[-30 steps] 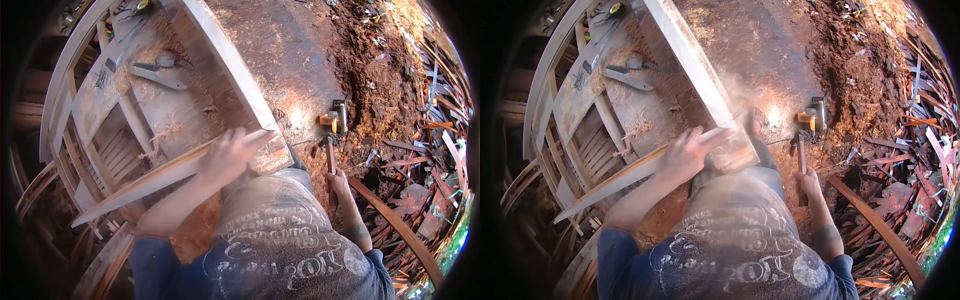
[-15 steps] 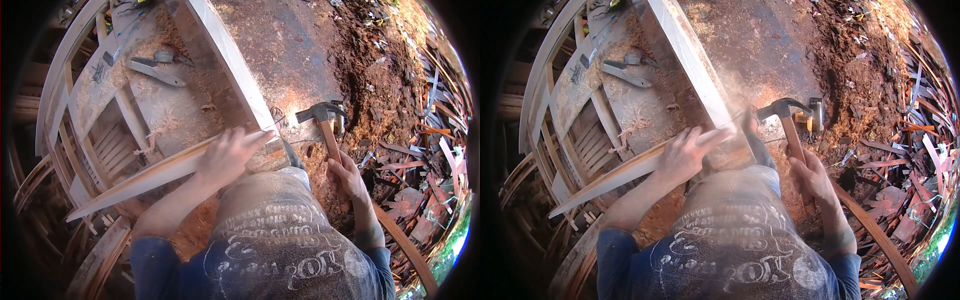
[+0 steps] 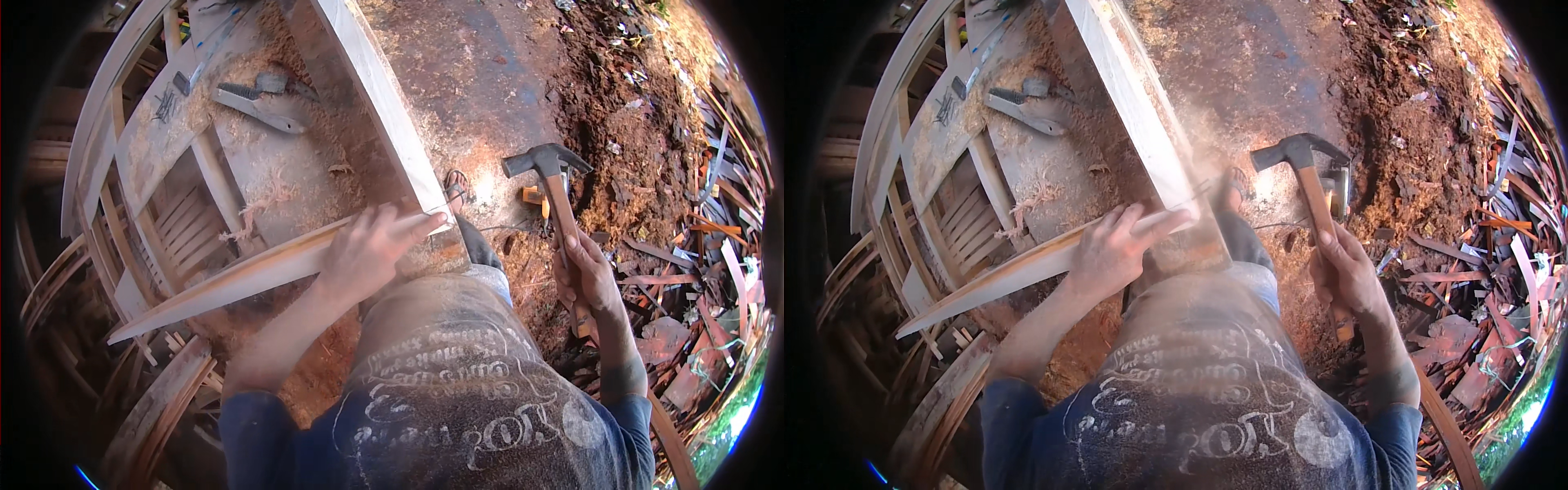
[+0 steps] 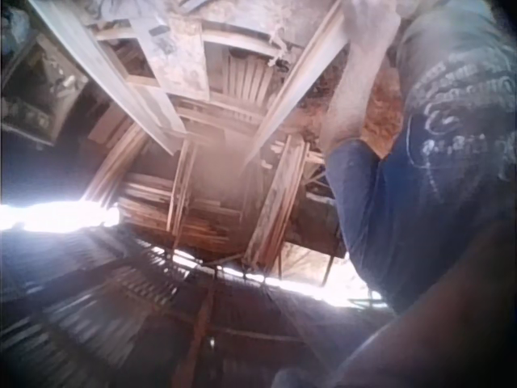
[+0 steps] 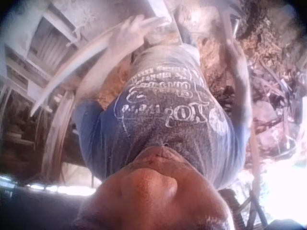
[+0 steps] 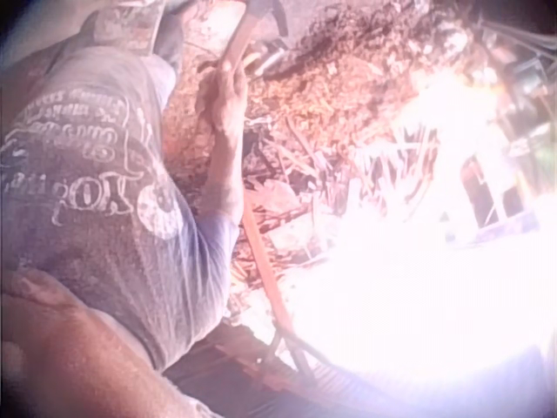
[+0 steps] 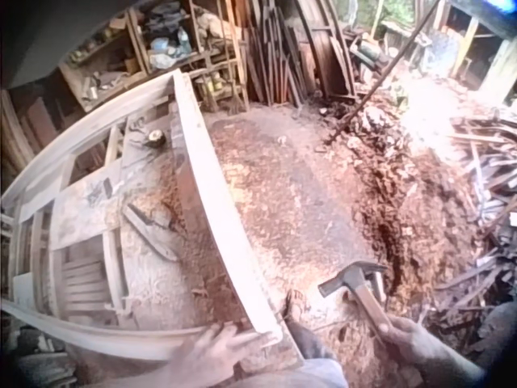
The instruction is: The person takes nails from a plastic bag and uses a hammer to attach wooden slats to a larger wooden frame.
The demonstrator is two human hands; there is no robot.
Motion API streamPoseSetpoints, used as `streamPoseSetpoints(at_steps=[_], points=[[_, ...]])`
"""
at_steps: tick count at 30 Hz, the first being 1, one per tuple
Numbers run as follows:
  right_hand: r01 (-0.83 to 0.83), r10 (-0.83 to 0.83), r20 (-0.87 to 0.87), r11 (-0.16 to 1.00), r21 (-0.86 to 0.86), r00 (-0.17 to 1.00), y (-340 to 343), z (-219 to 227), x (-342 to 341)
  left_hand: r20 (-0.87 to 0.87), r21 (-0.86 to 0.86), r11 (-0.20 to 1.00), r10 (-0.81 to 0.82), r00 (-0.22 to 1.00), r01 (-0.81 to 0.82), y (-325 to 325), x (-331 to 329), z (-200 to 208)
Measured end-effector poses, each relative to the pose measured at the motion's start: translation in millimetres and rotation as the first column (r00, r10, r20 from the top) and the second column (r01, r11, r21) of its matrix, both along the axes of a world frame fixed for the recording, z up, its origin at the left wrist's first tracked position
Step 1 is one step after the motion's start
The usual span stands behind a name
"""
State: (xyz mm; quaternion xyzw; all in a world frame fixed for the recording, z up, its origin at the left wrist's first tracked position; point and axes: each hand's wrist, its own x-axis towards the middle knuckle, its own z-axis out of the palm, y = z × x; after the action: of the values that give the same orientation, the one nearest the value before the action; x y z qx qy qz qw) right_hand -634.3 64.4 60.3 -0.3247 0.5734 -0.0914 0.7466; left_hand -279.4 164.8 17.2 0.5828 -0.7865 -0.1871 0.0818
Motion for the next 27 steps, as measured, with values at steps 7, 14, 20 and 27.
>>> streamPoseSetpoints(at_steps=[7,14,20,27], points=[[-0.283,0.280,0.042,0.955,0.090,0.959,-7.8,15.5,12.3,-0.007,-0.046,0.999,-0.002,1.000,0.001,-0.8,-2.1,-2.5],[0.120,-0.190,-0.225,0.949,-0.292,0.956,-70.4,40.1,-48.6,-0.017,-0.100,0.994,0.033,0.999,-0.034,2.9,-5.0,-9.1],[0.295,-0.413,-0.114,0.792,-0.534,0.903,-62.3,-5.3,-39.9,-0.006,-0.089,0.995,0.042,0.999,-0.042,1.7,-5.6,-7.7],[0.003,-0.071,-0.397,0.986,-0.169,0.915,-54.9,28.4,-33.0,-0.022,-0.112,0.992,0.051,0.998,-0.053,3.7,-2.7,-1.6]])
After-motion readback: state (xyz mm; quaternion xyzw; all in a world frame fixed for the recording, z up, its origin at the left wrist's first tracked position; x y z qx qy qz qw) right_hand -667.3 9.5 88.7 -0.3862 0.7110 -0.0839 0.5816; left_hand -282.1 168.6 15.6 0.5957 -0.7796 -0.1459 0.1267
